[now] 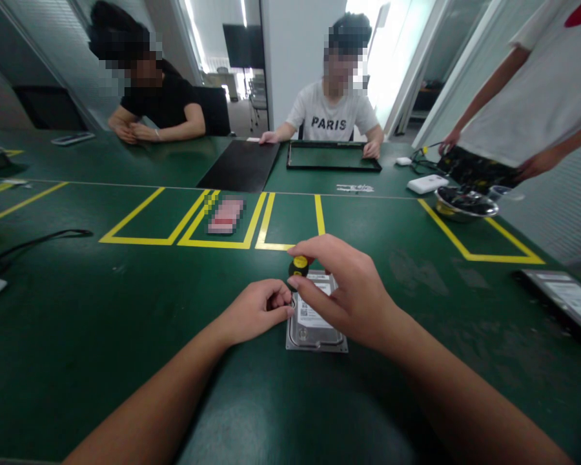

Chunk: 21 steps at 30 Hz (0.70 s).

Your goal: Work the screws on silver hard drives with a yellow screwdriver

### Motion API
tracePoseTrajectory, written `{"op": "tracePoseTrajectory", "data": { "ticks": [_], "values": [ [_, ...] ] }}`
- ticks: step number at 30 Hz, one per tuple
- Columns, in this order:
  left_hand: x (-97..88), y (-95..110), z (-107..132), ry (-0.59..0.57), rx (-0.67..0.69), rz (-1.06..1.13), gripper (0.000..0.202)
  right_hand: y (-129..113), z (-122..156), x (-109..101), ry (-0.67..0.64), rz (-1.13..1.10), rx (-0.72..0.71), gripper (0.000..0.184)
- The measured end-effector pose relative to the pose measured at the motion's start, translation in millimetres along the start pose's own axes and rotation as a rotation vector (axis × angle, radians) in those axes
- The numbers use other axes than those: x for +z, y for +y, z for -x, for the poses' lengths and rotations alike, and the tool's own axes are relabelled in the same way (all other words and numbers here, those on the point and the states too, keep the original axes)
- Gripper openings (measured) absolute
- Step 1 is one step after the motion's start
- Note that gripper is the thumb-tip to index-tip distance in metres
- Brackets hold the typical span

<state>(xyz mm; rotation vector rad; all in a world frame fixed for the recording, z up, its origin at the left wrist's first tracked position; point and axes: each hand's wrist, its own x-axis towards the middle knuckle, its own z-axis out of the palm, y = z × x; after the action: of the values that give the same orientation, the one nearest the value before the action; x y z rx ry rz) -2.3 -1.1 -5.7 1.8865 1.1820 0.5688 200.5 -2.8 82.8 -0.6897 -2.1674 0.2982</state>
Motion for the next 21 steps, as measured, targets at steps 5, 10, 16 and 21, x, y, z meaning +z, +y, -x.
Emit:
{"op": "tracePoseTrajectory", "data": {
  "ticks": [5, 10, 16, 21],
  "values": [
    [1.3, 0.3, -0.6, 0.010, -0.016, 0.018, 0.017, 0.3, 2.6, 2.6, -0.008, 0.020, 0.073, 0.030],
    [1.2, -1.8, -0.4, 0.013, -0.006, 0.025, 0.017, 2.4, 2.6, 6.4, -0.045, 0.038, 0.154, 0.028],
    [0.7, -4.1, 0.1, -0.013, 0.028, 0.022, 0.023, 0.8, 0.4, 5.6, -0.134, 0.054, 0.289, 0.015],
    [1.3, -5.9, 0.2, -0.008, 0.036, 0.035, 0.025, -9.6, -2.5, -10.0, -0.154, 0.007, 0.296, 0.013]
  ]
}}
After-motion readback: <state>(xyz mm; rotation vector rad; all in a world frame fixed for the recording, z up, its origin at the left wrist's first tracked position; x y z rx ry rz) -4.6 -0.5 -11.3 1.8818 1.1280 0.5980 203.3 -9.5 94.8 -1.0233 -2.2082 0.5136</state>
